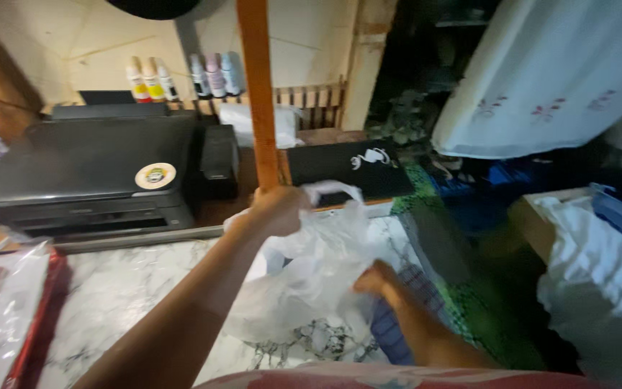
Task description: The person clears items from a desk including a plastic bag and a cable, wipes the surface with a cloth, and places items into a bin.
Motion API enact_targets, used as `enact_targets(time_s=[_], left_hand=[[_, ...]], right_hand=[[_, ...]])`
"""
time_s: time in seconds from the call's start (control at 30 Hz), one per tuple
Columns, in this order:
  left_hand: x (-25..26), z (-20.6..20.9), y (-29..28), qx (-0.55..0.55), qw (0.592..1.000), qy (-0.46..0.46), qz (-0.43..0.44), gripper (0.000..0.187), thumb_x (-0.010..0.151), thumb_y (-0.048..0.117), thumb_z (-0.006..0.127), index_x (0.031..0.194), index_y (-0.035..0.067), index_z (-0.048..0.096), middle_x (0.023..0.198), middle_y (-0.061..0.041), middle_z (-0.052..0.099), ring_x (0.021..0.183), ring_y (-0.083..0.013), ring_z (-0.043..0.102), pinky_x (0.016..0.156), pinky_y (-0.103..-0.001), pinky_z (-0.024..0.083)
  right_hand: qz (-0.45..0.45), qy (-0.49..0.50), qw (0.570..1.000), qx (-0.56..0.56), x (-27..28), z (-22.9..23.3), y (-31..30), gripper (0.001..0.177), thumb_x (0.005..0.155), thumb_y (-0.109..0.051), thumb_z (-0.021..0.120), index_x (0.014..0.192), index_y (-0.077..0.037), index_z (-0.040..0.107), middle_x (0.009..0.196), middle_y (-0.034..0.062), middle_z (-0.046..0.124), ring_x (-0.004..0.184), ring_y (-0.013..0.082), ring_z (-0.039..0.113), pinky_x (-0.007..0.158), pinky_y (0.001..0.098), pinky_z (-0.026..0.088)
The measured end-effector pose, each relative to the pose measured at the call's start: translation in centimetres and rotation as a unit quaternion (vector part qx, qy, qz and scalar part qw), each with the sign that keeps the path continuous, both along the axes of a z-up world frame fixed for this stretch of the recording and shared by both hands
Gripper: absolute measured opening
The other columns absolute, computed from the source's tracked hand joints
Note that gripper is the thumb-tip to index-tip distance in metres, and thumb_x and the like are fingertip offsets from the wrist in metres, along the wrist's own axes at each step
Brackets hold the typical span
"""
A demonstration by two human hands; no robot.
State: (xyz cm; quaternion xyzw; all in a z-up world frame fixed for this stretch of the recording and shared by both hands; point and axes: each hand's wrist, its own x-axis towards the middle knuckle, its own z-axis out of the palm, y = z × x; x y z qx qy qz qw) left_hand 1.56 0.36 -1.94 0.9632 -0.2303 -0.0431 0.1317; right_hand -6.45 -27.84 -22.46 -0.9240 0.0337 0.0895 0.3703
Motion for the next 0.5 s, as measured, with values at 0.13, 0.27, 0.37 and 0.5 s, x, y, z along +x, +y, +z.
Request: enact_targets(time_s=[0.13,0.27,0.37,0.5], left_hand=[[3.7,0.1,1.5,0.149,0.977,-0.144,-0.048,0.031,0.087,0.007,0.060,0.118,0.006,0.065,0.104,-0.020,0.068,0.087,-0.0360,0.073,0.071,-0.044,0.060],[4.5,2.7,3.4,-0.191,0.962,-0.192,-0.043,0.034,0.083,-0.005,0.057,0.114,0.004,0.064,0.108,-0.018,0.066,0.101,-0.0363,0.069,0.085,-0.042,0.057],[2.8,5.1,3.2,-0.163,0.984,-0.072,0.017,0.039,0.076,-0.004,0.064,0.111,0.012,0.070,0.124,-0.017,0.060,0.116,-0.0326,0.062,0.092,-0.039,0.056],[-1.1,6.8,3.0,-0.098,0.991,-0.009,0.085,0.053,0.073,0.000,0.071,0.117,0.030,0.069,0.146,-0.008,0.041,0.134,-0.0335,0.042,0.101,-0.051,0.046]], right_hand=[[-0.120,0.071,0.982,0.124,1.9,8.6,-2.0,0.010,0.087,-0.016,0.075,0.095,-0.010,0.076,0.092,0.0074,0.076,0.076,0.0182,0.069,0.066,0.0346,0.056],[-0.255,-0.062,0.925,0.273,1.0,17.3,-2.3,0.018,0.082,-0.007,0.071,0.098,-0.010,0.078,0.100,0.0009,0.080,0.083,0.0143,0.071,0.068,0.0332,0.054],[-0.310,-0.115,0.871,0.363,0.3,20.8,-2.8,0.018,0.086,-0.017,0.075,0.102,-0.010,0.073,0.103,0.0033,0.078,0.087,0.0154,0.069,0.074,0.0317,0.047],[-0.187,-0.163,0.848,0.468,0.7,21.9,-3.9,0.027,0.081,-0.012,0.077,0.106,-0.009,0.067,0.104,0.0070,0.074,0.092,0.0164,0.071,0.087,0.0329,0.056]])
